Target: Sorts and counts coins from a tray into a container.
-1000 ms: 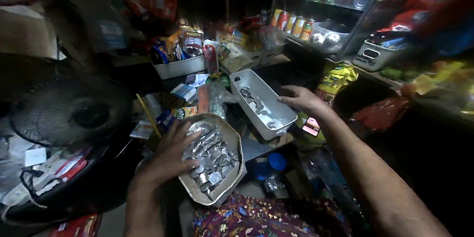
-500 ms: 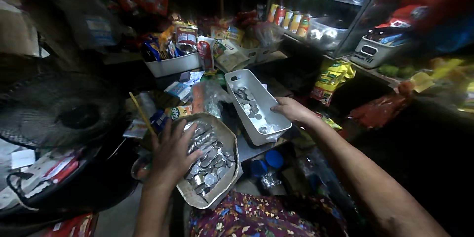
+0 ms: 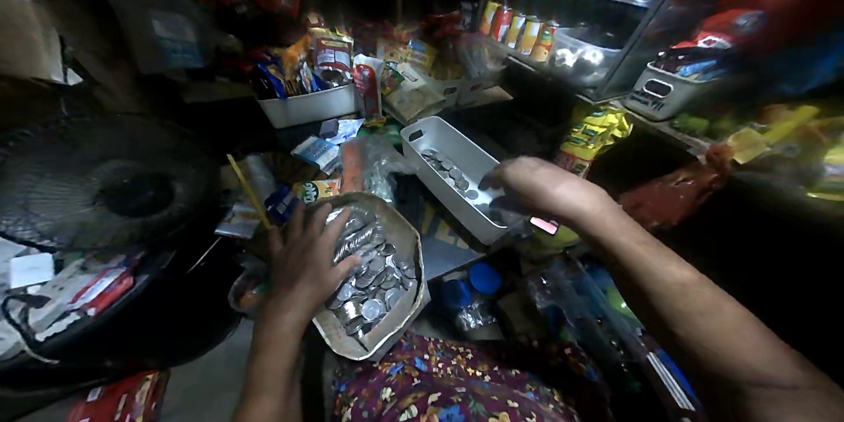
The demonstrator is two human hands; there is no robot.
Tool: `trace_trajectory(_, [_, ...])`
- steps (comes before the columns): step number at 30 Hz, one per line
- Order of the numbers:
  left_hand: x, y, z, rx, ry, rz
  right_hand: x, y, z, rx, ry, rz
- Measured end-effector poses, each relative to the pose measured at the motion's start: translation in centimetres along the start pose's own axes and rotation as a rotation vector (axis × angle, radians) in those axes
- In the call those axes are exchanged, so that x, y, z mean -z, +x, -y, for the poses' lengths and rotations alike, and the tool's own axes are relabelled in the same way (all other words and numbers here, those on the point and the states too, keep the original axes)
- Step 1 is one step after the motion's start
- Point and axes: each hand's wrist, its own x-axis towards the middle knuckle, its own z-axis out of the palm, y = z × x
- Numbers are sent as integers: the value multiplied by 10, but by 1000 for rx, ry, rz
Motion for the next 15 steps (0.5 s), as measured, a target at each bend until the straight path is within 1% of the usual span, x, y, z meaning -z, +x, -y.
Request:
trace_trajectory(1, [0,0,-1,6,9,7,1,6,8,-66,-59,204])
trace_trajectory(2, [1,0,0,9,17,13,0,14,10,-90,-117,348])
trace_trajectory(3, [0,0,0,6,16,13,-2,21,11,-83,-156,432])
trace_trajectory(5, [0,0,0,10,10,15,-3,30,12,-49,-190,518])
trace_trajectory(7, [0,0,0,22,9,20,-7,33,14,-24,-209,540])
trace_trajectory(9, [2,0,-2,35,10,36,-12,34,7,1,-169,498])
trace_trajectory(11, [2,0,-2,33,10,33,-12,32,-3,32,-37,382])
trace_trajectory(12, [2,0,-2,34,4,36,-8,28,-8,51,53,300])
trace_trajectory(15, [1,0,-2,33,-7,33,12,21,-26,113,324,-28])
